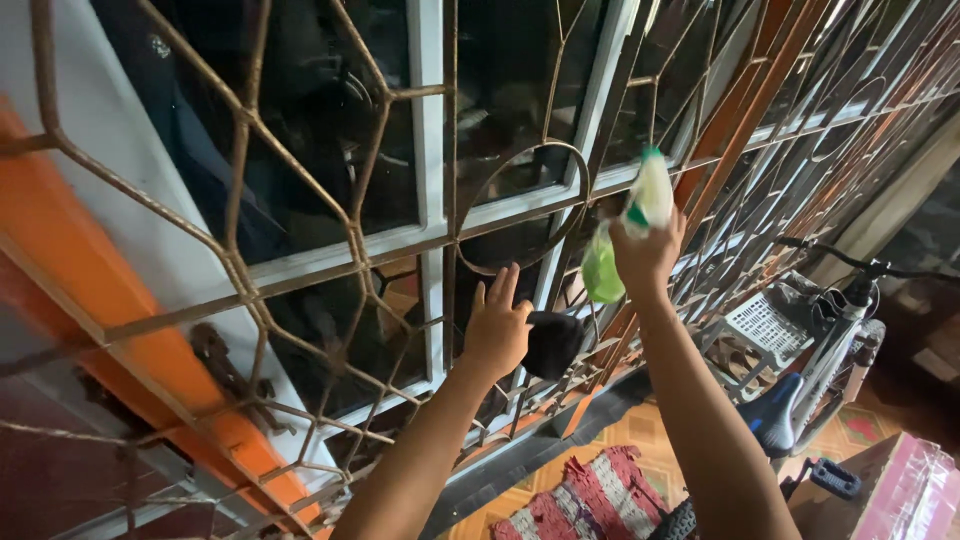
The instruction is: Cleaning a window using glass cleaner and a cloth.
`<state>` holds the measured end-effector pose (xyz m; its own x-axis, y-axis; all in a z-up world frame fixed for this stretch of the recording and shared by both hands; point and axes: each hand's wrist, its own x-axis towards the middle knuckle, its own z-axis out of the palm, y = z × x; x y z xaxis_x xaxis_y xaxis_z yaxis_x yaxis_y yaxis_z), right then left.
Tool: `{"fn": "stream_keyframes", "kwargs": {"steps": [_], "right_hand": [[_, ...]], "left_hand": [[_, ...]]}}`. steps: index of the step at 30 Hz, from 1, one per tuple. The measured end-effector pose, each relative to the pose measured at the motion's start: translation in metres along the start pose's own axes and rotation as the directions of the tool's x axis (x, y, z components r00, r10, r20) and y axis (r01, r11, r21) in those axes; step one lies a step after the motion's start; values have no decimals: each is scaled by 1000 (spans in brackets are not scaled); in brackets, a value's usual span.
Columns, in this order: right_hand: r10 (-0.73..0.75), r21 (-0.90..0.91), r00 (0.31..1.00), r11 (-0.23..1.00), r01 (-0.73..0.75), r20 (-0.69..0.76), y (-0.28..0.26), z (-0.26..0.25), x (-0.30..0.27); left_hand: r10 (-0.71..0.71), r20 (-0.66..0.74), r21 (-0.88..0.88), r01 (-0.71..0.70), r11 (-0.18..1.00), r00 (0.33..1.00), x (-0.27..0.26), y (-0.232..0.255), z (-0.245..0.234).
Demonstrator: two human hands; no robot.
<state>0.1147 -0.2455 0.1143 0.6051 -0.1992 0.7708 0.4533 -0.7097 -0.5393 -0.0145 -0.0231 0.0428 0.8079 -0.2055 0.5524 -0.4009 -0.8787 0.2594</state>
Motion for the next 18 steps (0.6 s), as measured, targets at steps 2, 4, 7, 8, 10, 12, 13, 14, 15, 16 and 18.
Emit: {"fn": "stream_keyframes", "kwargs": {"steps": [2,4,7,8,10,12,13,14,15,16,18], "right_hand": [[29,160,999,987,-23,-36,-9,-2,-16],[66,310,996,950,-43,-63,-25,-8,-32],[253,353,948,884,-308,193,-46,-14,-53],[282,436,938,832,-343,199,-45,-8,-60],[310,518,928,769,-373,208,-54,-2,-74],[239,486,930,800,-352,280,-70,-5,-89],[238,489,932,800,-348,275,-76,-5,-95],[229,520,942,790,-326,245,-81,-5,-101],[220,548,951,779,-305,217,-86,-5,-108],[219,550,952,778,-302,214,-91,-4,-109],[45,490,993,867,-95,113,-98,-7,-122]], "left_hand": [[7,-56,-24,-8,1000,998,-4,-1,-14],[8,-107,-53,-14,999,994,-11,-6,-23],[88,-172,15,-87,996,981,-24,-13,-35],[78,-186,-1,-79,997,979,-29,-13,-41],[69,-201,-11,-73,997,977,-39,-15,-54],[66,-298,-4,-71,997,952,-49,-17,-63],[72,-300,-2,-76,997,951,-52,-20,-67],[53,-296,-7,-58,998,954,-56,-22,-71],[32,-291,-12,-38,999,956,-60,-24,-75],[35,-293,-11,-40,999,955,-60,-30,-75],[68,-419,24,-64,998,906,-72,-39,-71]]}}
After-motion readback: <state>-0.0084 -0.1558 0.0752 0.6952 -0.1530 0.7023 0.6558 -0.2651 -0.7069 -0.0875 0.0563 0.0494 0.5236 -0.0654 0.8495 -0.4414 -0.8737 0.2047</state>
